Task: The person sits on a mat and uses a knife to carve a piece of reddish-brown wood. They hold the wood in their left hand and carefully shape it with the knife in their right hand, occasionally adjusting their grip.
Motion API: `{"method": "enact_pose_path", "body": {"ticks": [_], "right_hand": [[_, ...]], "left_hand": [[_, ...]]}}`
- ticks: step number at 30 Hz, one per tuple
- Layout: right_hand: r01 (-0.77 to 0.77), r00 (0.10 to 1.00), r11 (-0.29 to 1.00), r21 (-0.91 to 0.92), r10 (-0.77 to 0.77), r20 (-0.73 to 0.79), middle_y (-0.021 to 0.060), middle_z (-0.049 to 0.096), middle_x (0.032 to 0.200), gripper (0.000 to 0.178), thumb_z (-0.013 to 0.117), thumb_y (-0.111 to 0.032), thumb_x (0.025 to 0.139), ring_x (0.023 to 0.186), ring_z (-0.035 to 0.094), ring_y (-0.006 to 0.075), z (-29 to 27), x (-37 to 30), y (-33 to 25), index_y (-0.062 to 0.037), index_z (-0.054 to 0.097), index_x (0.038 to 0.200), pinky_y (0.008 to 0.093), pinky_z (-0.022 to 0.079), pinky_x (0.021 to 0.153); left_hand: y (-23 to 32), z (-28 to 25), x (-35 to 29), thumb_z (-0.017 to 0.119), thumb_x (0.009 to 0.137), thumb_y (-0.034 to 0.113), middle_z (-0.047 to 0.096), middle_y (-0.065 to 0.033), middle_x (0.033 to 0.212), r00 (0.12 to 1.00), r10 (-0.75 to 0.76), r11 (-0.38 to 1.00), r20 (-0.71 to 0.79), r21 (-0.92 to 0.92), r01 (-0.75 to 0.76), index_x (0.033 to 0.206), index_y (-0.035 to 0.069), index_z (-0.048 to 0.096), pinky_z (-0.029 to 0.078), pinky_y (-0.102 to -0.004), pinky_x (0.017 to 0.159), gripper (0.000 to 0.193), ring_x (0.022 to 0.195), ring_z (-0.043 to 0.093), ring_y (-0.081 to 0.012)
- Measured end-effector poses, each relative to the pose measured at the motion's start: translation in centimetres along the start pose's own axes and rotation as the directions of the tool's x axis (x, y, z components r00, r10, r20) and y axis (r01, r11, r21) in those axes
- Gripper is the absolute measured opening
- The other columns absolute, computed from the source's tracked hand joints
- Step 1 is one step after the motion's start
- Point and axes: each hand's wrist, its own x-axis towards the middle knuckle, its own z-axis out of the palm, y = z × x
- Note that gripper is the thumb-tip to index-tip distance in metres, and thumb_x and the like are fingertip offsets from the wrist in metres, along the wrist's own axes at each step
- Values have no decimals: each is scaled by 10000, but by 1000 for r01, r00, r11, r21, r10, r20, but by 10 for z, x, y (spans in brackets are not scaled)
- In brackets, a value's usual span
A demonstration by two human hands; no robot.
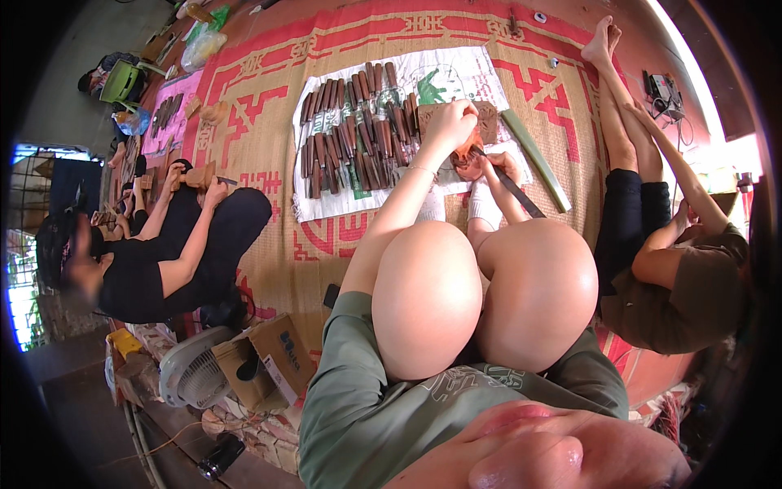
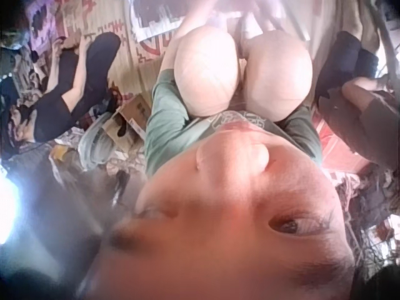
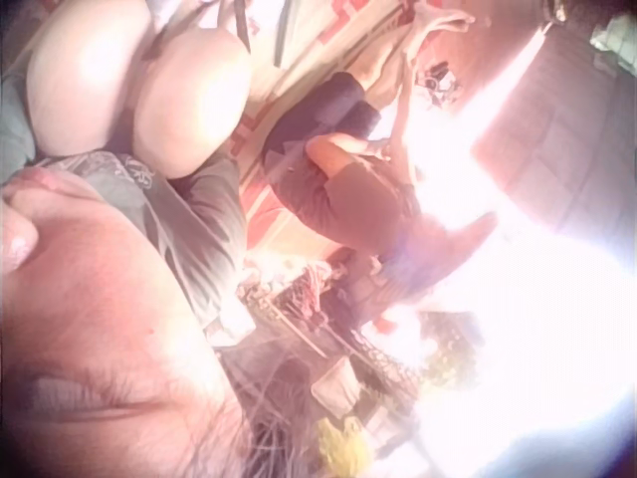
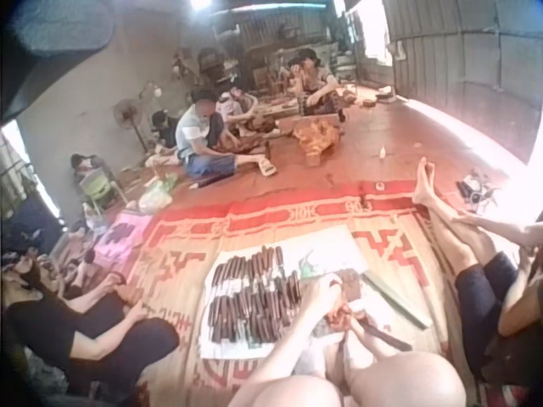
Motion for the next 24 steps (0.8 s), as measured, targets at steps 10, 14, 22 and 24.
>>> {"method": "enact_pose_path", "body": {"ticks": [10,14,22,24], "right_hand": [[-14,999,999,-35,13,-52,68,607,737,168,655,8,790,680,561,80,-1,3,3,8,510,704,224,453,623],[-58,998,998,40,58,-10,93,620,769,187,648,15,793,720,594,100,8,-2,8,7,488,698,232,484,658],[-176,984,971,159,174,29,91,606,815,134,636,27,801,704,579,87,9,10,-12,28,516,743,223,478,602],[-58,998,996,68,56,29,91,608,811,139,634,27,803,707,583,91,3,-2,18,23,512,737,228,483,614]], "left_hand": [[-9,-4,12,506,754,124,658,-123,822,998,-60,996,12,-71,61,878,-5,632,473,-297,723,218,772,630,-208],[-13,-5,9,506,747,122,656,-118,812,998,-65,996,13,-59,66,876,0,631,472,-297,726,217,778,630,-210],[-6,-5,10,510,739,113,655,-126,803,997,-73,996,20,-58,74,882,-2,633,473,-290,723,221,781,630,-205],[-10,1,11,513,742,128,652,-129,780,999,-41,997,2,-69,41,863,14,639,476,-300,696,208,747,631,-215]]}}
